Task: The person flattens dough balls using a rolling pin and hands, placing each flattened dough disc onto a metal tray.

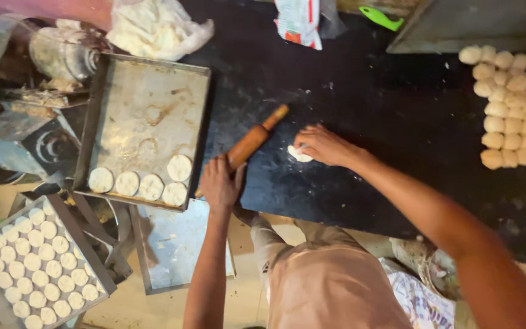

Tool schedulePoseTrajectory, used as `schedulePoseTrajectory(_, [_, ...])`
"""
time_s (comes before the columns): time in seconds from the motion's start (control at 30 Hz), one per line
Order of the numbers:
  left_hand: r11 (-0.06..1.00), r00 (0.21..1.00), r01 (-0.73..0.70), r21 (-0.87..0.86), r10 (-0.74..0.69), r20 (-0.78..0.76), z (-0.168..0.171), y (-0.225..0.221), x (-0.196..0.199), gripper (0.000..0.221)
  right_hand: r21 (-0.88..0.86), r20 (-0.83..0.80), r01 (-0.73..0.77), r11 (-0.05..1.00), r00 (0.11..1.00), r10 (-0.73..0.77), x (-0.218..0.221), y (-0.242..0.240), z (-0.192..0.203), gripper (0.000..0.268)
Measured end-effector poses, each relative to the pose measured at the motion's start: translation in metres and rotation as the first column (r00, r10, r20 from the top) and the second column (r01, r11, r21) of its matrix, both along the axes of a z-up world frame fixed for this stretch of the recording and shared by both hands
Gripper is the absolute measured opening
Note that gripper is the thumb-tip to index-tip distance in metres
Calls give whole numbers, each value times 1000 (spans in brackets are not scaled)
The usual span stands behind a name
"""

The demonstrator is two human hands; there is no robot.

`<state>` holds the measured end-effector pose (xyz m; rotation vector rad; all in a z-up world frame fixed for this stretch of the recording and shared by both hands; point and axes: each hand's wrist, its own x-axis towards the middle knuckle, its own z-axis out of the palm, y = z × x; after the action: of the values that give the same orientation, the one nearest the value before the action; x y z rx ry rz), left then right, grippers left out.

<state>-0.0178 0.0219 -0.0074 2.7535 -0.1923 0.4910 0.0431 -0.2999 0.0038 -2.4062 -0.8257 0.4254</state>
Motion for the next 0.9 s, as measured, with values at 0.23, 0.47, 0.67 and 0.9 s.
schedulePoseTrajectory(0.23, [1000, 999, 30, -5, -30, 13, 1, 8, -8, 59, 221, -773, 189, 957, 632, 54, 18, 40, 58, 17])
schedulePoseTrajectory(0.47, [980, 993, 115, -164, -115, 8, -27, 25, -10, 43, 524, -661, 267, 809, 726, 189, 34, 243, 61, 21])
schedulePoseTrajectory(0.67, [968, 986, 130, -216, -149, -74, -28, 30, -3, 50, 257, 349, -215, 942, 930, 117, 42, 369, -15, 18])
schedulePoseTrajectory(0.9, [935, 960, 268, -234, -280, -22, -64, 43, -5, 56, 536, -148, 142, 832, 986, -73, 63, 375, -2, 53])
